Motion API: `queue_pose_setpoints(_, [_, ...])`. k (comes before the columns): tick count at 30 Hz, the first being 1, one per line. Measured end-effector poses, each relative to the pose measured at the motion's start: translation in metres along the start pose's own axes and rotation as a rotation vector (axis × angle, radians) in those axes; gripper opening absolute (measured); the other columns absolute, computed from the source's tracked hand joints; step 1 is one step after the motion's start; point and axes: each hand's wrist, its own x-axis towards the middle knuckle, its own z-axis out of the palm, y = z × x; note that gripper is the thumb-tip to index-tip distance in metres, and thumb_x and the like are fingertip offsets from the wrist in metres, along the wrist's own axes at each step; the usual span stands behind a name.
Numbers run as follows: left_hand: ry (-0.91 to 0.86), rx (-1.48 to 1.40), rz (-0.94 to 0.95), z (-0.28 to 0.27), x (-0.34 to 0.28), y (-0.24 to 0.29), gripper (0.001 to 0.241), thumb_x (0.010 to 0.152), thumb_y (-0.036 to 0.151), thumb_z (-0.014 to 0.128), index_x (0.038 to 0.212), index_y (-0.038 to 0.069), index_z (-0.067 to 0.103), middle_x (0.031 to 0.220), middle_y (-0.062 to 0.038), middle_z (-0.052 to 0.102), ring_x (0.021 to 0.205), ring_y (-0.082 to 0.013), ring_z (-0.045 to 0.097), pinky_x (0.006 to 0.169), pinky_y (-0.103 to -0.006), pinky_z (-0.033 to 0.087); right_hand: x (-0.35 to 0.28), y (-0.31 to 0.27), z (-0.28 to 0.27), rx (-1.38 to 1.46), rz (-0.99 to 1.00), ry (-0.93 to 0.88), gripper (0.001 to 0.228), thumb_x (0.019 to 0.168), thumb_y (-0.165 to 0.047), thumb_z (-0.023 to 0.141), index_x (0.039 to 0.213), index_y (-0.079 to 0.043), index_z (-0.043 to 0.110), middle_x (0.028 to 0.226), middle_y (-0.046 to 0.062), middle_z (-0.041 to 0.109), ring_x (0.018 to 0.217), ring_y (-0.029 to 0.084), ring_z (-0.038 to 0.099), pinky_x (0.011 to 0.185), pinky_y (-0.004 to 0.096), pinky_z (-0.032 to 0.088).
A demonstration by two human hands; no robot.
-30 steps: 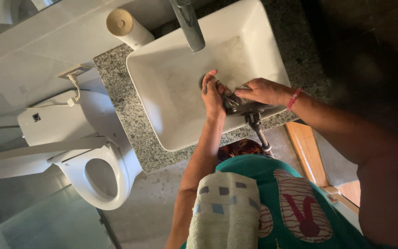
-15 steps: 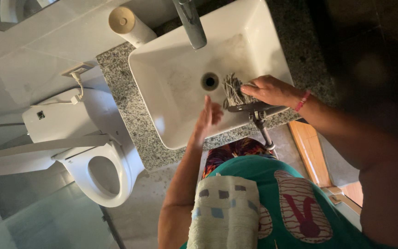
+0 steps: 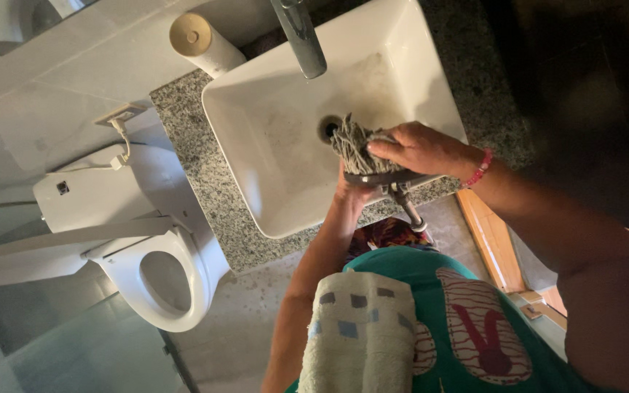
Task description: The person rinses a string mop head under running water in a bathroom sink, wrings it out by hand, then mops a tiled floor in a hallway and a wooden deck area. The person uses a long-handled mop and moves it back and forth across the surfaces.
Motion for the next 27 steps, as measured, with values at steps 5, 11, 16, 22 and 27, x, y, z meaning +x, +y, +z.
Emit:
queue_pose_setpoints(5, [-0.016,0.096,0.105,-0.005,0.009,0.015,0.054,0.102,0.058,0.062,0.116,0.006,0.066,0.112,-0.014,0.071,0.102,-0.0303,0.068,0.088,-0.0472,0.057,0.002,-0.003,0.007,0.086,-0.115,-0.105,0.038,0.101,-0.037,0.056,0.095,-0.002,0.071,0.072,0.011,0.071,0.065,0.020,0.065,0.065,0.037,0.052])
queue_pose_setpoints(11, [-0.026,0.177,0.125,0.015,0.005,0.027,0.037,0.101,0.040,0.067,0.112,0.005,0.068,0.104,-0.012,0.072,0.093,-0.0256,0.069,0.080,-0.0405,0.058,0.006,-0.007,0.014,0.056,-0.168,0.006,0.036,0.099,-0.036,0.061,0.107,-0.002,0.073,0.083,0.015,0.072,0.073,0.019,0.068,0.071,0.037,0.053])
queue_pose_setpoints(16, [-0.022,0.223,0.129,0.017,0.007,0.026,0.023,0.099,0.025,0.071,0.108,0.004,0.069,0.098,-0.010,0.073,0.087,-0.0217,0.071,0.073,-0.0350,0.059,0.007,-0.005,0.012,0.121,-0.030,-0.047,0.036,0.100,-0.037,0.059,0.106,-0.005,0.075,0.081,0.011,0.075,0.075,0.019,0.070,0.074,0.035,0.055])
queue_pose_setpoints(22, [-0.165,0.188,0.115,-0.004,0.017,0.027,0.016,0.106,0.020,0.071,0.101,0.005,0.069,0.090,-0.006,0.073,0.081,-0.0184,0.070,0.068,-0.0321,0.057,0.007,-0.009,0.011,0.037,0.046,-0.043,0.041,0.101,-0.040,0.058,0.098,-0.003,0.075,0.077,0.016,0.073,0.070,0.022,0.070,0.070,0.038,0.054])
queue_pose_setpoints(27, [-0.289,0.106,0.129,-0.024,0.027,0.030,0.021,0.112,0.026,0.064,0.101,0.008,0.068,0.093,-0.005,0.072,0.088,-0.0178,0.070,0.081,-0.0347,0.057,0.007,-0.008,0.014,0.057,-0.027,0.014,0.039,0.101,-0.038,0.055,0.102,-0.002,0.071,0.073,0.019,0.069,0.066,0.026,0.068,0.066,0.041,0.052])
